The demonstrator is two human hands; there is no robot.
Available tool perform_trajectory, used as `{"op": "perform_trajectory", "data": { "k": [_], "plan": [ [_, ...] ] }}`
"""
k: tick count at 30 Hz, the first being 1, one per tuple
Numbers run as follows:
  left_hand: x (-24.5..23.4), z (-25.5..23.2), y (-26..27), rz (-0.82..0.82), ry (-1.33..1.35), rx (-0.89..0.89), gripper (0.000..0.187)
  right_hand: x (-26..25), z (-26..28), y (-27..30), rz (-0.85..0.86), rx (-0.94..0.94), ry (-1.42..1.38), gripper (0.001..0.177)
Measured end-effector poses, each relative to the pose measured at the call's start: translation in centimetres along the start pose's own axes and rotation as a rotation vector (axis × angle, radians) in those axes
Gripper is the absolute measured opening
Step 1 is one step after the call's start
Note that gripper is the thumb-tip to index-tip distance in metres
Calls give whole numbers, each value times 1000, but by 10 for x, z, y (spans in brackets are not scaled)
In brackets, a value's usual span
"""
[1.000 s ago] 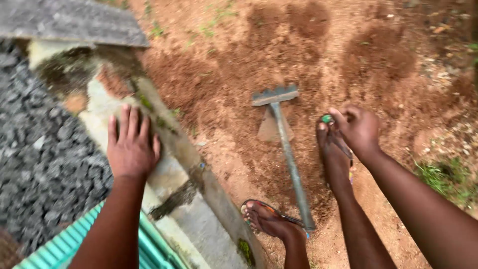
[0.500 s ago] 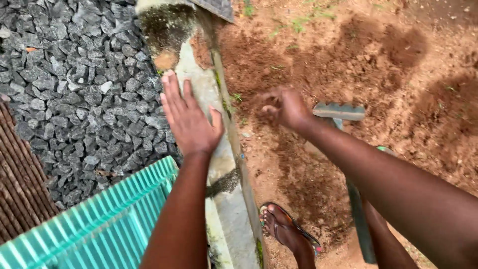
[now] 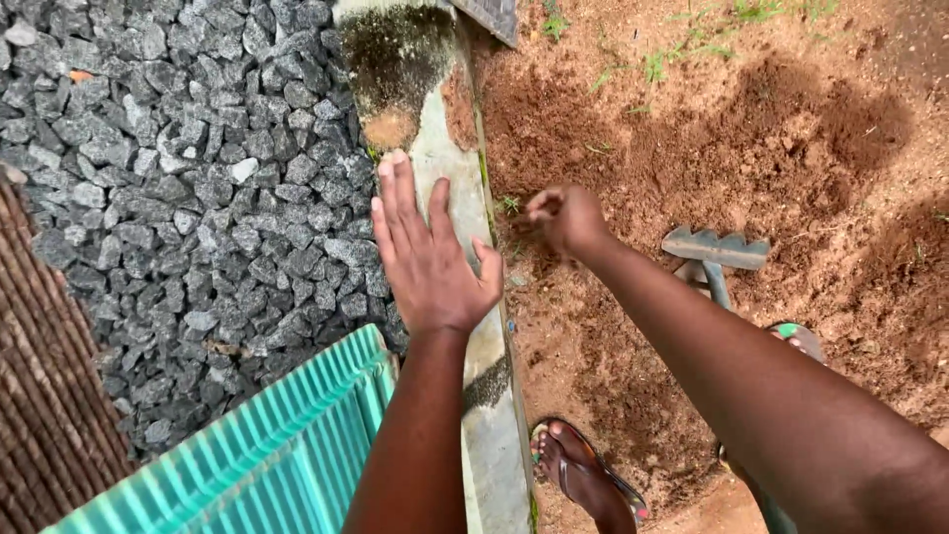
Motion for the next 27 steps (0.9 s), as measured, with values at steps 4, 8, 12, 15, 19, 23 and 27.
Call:
{"op": "perform_trajectory", "data": {
  "k": [4, 8, 12, 15, 19, 23, 27],
  "plan": [
    [-3, 0, 1, 49, 40, -26, 77, -29, -78, -47, -225, -192, -349, 19],
    [-2, 1, -2, 71, 33, -13, 78, -16, -57, -39, -216, -370, -134, 17],
    [-2, 2, -1, 32, 36, -10, 76, 16, 15, -7, -122, -406, 532, 8],
    [-1, 4, -2, 55, 40, -3, 78, 31, 27, -6, -51, -554, 678, 25],
    [-8, 3, -1, 67, 97, -6, 73, 36, 58, 5, -59, -211, 234, 37],
    [-11, 2, -2, 74, 109, -12, 71, 38, 86, 22, -17, 40, 271, 43],
    [-3, 4, -2, 53, 86, -4, 72, 16, 18, -17, 14, -145, 467, 42]
  ]
}}
Point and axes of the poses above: each hand's wrist, its own y-axis away from the middle knuckle, its own x-axis out of the palm, z = x × y, the point moved 4 cm from there along -y, towards the middle knuckle, and after that the axes turned 15 degrees about -x, right-handed, at the moved point
